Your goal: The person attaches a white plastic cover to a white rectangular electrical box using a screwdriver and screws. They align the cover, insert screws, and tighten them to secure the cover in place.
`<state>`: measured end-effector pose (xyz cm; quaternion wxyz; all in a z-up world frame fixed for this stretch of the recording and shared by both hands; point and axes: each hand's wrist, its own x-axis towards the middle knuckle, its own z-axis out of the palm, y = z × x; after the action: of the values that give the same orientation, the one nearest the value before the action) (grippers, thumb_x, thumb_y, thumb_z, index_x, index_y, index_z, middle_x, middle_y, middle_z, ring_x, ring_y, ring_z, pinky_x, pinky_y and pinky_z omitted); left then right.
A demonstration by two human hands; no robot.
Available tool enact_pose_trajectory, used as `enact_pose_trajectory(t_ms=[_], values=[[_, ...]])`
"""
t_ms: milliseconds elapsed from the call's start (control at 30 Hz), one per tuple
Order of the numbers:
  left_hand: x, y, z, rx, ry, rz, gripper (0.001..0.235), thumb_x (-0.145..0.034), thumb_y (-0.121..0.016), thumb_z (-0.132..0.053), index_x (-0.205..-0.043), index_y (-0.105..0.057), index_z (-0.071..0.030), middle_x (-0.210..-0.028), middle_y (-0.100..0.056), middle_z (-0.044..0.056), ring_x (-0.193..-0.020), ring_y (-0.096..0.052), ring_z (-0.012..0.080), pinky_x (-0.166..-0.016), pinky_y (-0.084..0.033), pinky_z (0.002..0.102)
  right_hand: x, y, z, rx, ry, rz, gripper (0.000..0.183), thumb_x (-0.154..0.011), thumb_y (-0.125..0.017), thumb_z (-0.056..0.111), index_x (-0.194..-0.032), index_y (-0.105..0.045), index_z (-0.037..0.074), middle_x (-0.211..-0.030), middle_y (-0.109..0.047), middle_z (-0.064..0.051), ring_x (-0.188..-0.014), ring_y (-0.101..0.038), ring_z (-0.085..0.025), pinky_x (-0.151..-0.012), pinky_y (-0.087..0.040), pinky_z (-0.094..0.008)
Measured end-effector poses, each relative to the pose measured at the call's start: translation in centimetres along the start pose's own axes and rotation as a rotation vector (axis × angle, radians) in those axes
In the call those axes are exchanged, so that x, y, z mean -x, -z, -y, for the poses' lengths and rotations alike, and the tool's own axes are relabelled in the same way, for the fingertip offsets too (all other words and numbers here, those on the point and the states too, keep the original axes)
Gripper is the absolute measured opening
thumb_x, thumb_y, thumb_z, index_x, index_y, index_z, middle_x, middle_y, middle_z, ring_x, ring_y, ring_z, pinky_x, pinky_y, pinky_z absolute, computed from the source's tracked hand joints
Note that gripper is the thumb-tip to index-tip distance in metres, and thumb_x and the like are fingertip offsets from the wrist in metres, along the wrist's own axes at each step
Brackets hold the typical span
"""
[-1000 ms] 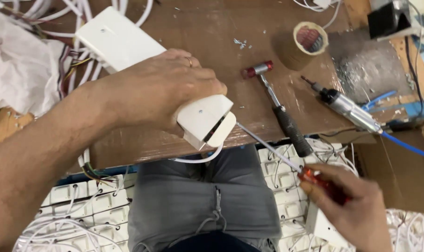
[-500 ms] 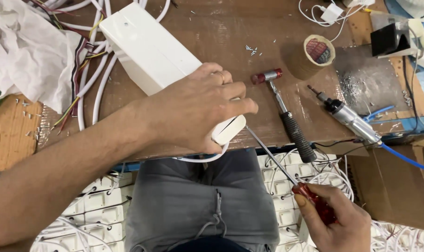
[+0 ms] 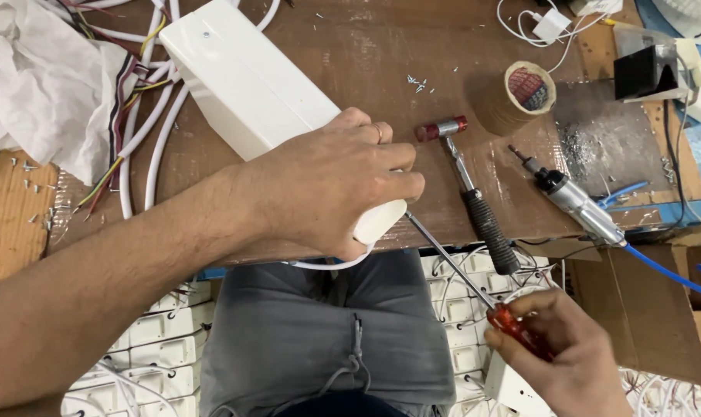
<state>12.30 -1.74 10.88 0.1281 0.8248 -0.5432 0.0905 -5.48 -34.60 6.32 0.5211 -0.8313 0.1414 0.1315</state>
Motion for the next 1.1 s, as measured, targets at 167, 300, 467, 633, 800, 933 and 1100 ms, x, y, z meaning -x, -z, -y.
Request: enact_pose_trajectory(t_ms=[167, 300, 467, 633, 800, 933, 1100], values=[[0.2, 0.5, -0.2, 0.014, 0.000, 0.017, 0.060, -0.055, -0.090, -0.038, -0.106, -0.069, -0.013, -0.097, -0.063, 0.006, -0.098, -0.059, 0.0302, -0.094, -0.041, 0.046, 1.6, -2.4, 3.7, 0.250, 0.135, -0.365, 0.026, -0.074, -0.082, 0.000, -0.099, -0.080, -0.007, -0.081, -0.084, -0.016, -0.060, -0.073, -0.017, -0.057, -0.055, -0.026], [0.0, 0.3, -0.1, 0.017, -0.011, 0.012, 0.063, -0.054, -0.090, -0.038, -0.108, -0.070, -0.013, -0.096, -0.064, 0.006, -0.093, -0.059, 0.0288, -0.091, -0.041, 0.047, 0.7, -0.6, 0.9, 0.131, 0.003, -0.105, 0.027, -0.094, -0.066, 0.011, -0.092, -0.086, -0.007, -0.054, -0.074, -0.012, -0.039, -0.048, -0.017, -0.039, -0.036, -0.030], [0.1, 0.1, 0.0, 0.036, 0.006, 0.024, 0.064, -0.054, -0.092, -0.039, -0.109, -0.070, -0.013, -0.099, -0.065, 0.006, -0.099, -0.059, 0.0307, -0.096, -0.041, 0.048, 0.9, -1.2, 2.8, 0.096, -0.194, -0.176, 0.032, -0.072, -0.086, -0.012, -0.100, -0.072, -0.008, -0.076, -0.089, -0.028, -0.065, -0.080, -0.031, -0.066, -0.060, -0.037], [0.2, 0.2, -0.1, 0.026, -0.001, 0.005, 0.060, -0.055, -0.091, -0.036, -0.106, -0.070, -0.013, -0.096, -0.064, 0.005, -0.094, -0.059, 0.0285, -0.092, -0.041, 0.046, 0.7, -1.3, 1.4, 0.160, -0.010, -0.251, 0.017, -0.080, -0.080, 0.002, -0.092, -0.084, -0.010, -0.066, -0.081, -0.018, -0.050, -0.065, -0.021, -0.047, -0.050, -0.030], [0.3, 0.1, 0.0, 0.034, 0.003, 0.009, 0.063, -0.055, -0.092, -0.038, -0.108, -0.069, -0.013, -0.099, -0.064, 0.006, -0.101, -0.060, 0.0314, -0.095, -0.041, 0.047, 0.1, -0.4, 1.0, -0.041, -0.169, 0.065, 0.042, -0.104, -0.058, 0.021, -0.088, -0.079, -0.012, -0.051, -0.063, -0.018, -0.037, -0.042, -0.021, -0.039, -0.028, -0.034], [0.4, 0.2, -0.2, 0.041, 0.009, 0.013, 0.062, -0.055, -0.089, -0.035, -0.109, -0.069, -0.013, -0.099, -0.063, 0.006, -0.100, -0.059, 0.0307, -0.097, -0.039, 0.047, 0.3, -0.9, 0.2, 0.079, -0.066, -0.130, 0.030, -0.071, -0.088, -0.005, -0.098, -0.075, -0.006, -0.082, -0.089, -0.020, -0.064, -0.074, -0.023, -0.062, -0.053, -0.031], [0.3, 0.1, -0.1, 0.036, -0.007, -0.015, 0.061, -0.055, -0.087, -0.033, -0.108, -0.068, -0.012, -0.097, -0.062, 0.006, -0.096, -0.058, 0.0302, -0.095, -0.038, 0.045, 0.1, -1.0, 0.3, 0.053, 0.049, -0.190, 0.020, -0.086, -0.074, 0.003, -0.097, -0.080, -0.011, -0.075, -0.083, -0.018, -0.053, -0.064, -0.022, -0.049, -0.051, -0.032]])
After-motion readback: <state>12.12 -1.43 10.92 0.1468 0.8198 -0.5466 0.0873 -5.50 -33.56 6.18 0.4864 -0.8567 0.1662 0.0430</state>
